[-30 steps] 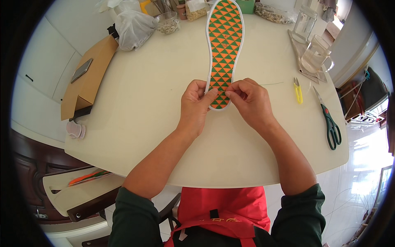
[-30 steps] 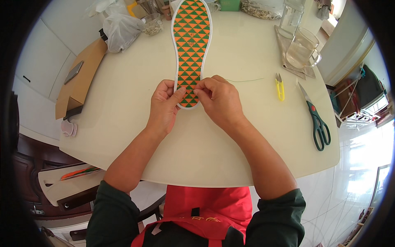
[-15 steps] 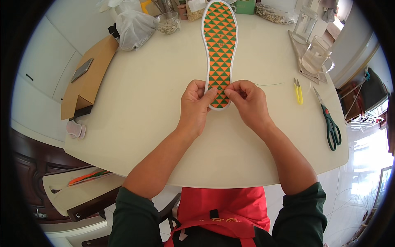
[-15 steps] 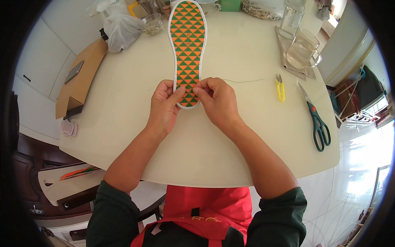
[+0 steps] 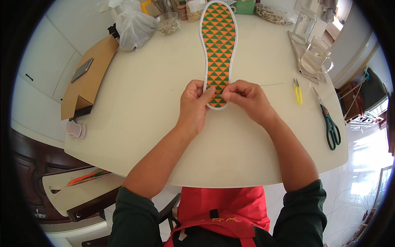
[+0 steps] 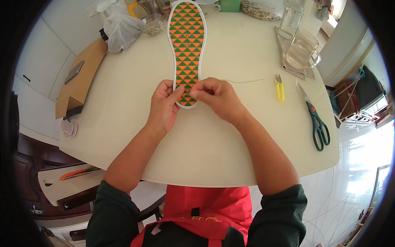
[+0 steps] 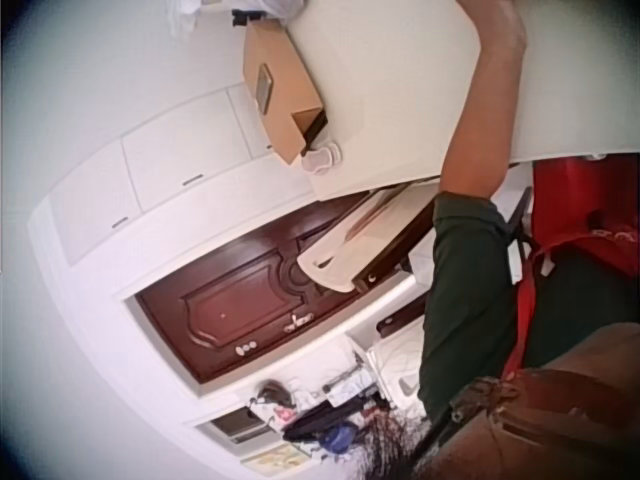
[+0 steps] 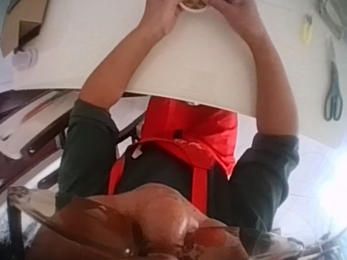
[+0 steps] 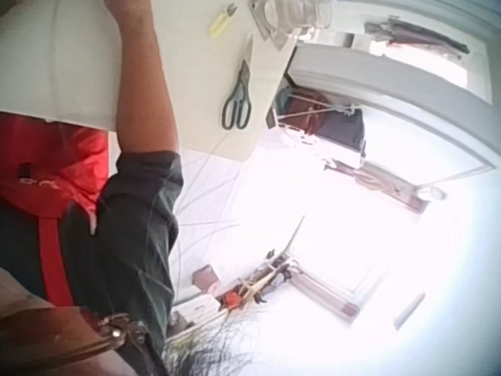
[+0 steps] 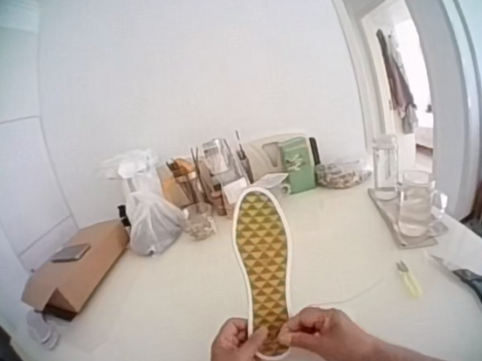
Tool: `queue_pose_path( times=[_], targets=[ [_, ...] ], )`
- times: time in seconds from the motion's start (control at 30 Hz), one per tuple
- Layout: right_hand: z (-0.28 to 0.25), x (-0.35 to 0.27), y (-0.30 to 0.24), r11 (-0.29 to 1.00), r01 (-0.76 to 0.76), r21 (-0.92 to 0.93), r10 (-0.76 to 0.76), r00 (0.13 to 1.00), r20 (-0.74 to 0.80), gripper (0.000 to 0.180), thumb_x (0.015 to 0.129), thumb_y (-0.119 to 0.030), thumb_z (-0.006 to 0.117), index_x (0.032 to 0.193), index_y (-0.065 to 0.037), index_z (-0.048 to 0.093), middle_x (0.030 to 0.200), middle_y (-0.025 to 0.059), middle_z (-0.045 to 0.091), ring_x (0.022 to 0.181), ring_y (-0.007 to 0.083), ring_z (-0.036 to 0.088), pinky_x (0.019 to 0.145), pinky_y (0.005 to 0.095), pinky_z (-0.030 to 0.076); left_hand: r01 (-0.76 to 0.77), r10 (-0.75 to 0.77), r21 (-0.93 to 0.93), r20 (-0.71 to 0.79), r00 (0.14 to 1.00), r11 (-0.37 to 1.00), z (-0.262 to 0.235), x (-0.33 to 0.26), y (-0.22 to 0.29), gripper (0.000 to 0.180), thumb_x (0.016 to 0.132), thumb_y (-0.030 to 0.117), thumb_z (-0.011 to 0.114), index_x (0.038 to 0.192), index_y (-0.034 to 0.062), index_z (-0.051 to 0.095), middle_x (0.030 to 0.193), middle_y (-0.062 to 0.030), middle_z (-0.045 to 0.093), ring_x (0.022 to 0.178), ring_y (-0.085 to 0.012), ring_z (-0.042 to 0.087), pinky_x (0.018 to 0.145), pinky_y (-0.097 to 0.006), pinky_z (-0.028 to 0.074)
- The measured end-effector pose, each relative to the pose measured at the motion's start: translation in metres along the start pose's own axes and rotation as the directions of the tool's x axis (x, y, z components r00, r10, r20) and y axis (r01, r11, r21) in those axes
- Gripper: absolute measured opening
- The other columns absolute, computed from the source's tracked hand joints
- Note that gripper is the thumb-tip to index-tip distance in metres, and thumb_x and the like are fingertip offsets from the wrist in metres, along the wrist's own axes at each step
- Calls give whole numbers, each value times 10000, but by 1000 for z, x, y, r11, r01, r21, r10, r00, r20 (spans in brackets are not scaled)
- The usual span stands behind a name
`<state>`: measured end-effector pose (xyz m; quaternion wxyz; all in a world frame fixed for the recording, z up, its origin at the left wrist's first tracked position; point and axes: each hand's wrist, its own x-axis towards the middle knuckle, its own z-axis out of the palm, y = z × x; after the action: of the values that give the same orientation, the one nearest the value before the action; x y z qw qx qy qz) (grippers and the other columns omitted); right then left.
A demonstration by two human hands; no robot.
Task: The person hand-sews a patterned insole using a needle and thread, stitching along the perimeter. They flip the insole to check both sides, trim excess thread with scissors, and continue stitching the edge.
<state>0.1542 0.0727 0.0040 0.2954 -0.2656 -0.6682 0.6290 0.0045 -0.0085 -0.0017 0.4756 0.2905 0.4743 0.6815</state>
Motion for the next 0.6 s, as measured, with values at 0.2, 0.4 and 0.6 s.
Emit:
queue_pose_path(
  times=[0.2, 0.4, 0.6],
  targets=[
    [-10, -2, -8, 1000, 2, 18, -3, 999, 53, 93, 862, -107, 637, 892, -19, 648, 814, -24, 617, 786, 54, 546, 734, 221, 455, -31, 31, -31, 9, 999, 999, -1, 2, -1, 97, 909, 14, 534, 1000, 23, 504, 962, -81, 633, 869, -131, 624, 759, -287, 532],
    [-20, 2, -8, 999, -5, 44, 20, 934, -358, 157, 914, -194, 557, 917, -40, 588, 764, -19, 580, 681, 63, 485, 653, 225, 430, -27, 26, -35, -30, 999, 999, -2, 5, 2, 111, 911, 47, 549, 1013, 22, 513, 959, -64, 630, 869, -114, 618, 762, -272, 533],
    [-19, 1, -15, 994, 3, 108, 44, 903, -427, 149, 945, -144, 432, 999, -27, 507, 842, 60, 620, 703, 87, 524, 678, 252, 450, 18, -17, -22, 31, 999, 1000, -8, 6, 2, 141, 916, 66, 551, 1047, 25, 516, 978, -53, 622, 878, -106, 610, 778, -266, 524]
  ],
)
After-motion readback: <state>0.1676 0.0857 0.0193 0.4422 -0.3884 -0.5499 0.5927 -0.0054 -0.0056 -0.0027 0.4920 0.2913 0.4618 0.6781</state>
